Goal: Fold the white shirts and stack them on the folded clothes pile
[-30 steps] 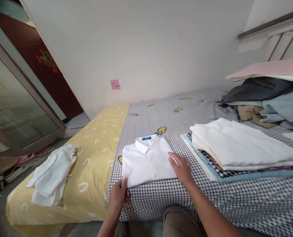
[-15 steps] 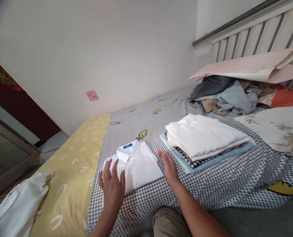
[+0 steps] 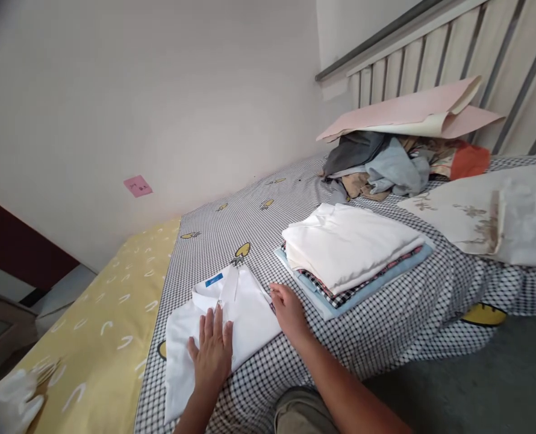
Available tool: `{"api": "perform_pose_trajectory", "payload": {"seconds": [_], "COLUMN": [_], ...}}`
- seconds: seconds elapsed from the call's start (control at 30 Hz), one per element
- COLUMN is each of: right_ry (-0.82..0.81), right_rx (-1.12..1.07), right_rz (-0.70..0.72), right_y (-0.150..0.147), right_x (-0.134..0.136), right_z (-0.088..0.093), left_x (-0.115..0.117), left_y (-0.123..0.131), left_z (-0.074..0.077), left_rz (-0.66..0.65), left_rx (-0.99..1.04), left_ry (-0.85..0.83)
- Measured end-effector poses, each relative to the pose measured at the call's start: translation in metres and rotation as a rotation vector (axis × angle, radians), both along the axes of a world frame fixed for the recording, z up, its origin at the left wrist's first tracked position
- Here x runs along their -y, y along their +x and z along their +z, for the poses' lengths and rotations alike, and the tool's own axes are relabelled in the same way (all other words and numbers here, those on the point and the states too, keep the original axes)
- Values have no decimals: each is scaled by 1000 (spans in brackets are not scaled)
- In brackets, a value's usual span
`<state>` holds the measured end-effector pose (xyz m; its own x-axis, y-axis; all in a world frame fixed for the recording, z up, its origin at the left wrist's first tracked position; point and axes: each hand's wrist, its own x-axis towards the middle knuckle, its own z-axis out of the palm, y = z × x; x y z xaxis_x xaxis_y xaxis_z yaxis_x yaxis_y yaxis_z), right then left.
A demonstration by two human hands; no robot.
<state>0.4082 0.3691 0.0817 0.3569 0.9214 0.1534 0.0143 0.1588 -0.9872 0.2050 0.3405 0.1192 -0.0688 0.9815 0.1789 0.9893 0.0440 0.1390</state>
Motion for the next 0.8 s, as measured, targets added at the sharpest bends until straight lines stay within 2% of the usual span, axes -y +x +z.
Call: {"api": "perform_pose_trajectory", "payload": {"seconds": [0.37, 0.63, 0.8], "right_ry": [-150, -271, -267], "right_rx": [212, 331, 436], "right_rz": [70, 127, 126], "right_y": [7, 17, 18], "right_x": [-4, -22, -20], "right_z": [17, 22, 25], "left_x": [-1, -2, -1], "left_y": [1, 2, 1], "left_z": [-3, -2, -3], "left_rz": [6, 29, 16], "left_rx": [11, -28, -69], "left_ry": [5, 14, 13]}}
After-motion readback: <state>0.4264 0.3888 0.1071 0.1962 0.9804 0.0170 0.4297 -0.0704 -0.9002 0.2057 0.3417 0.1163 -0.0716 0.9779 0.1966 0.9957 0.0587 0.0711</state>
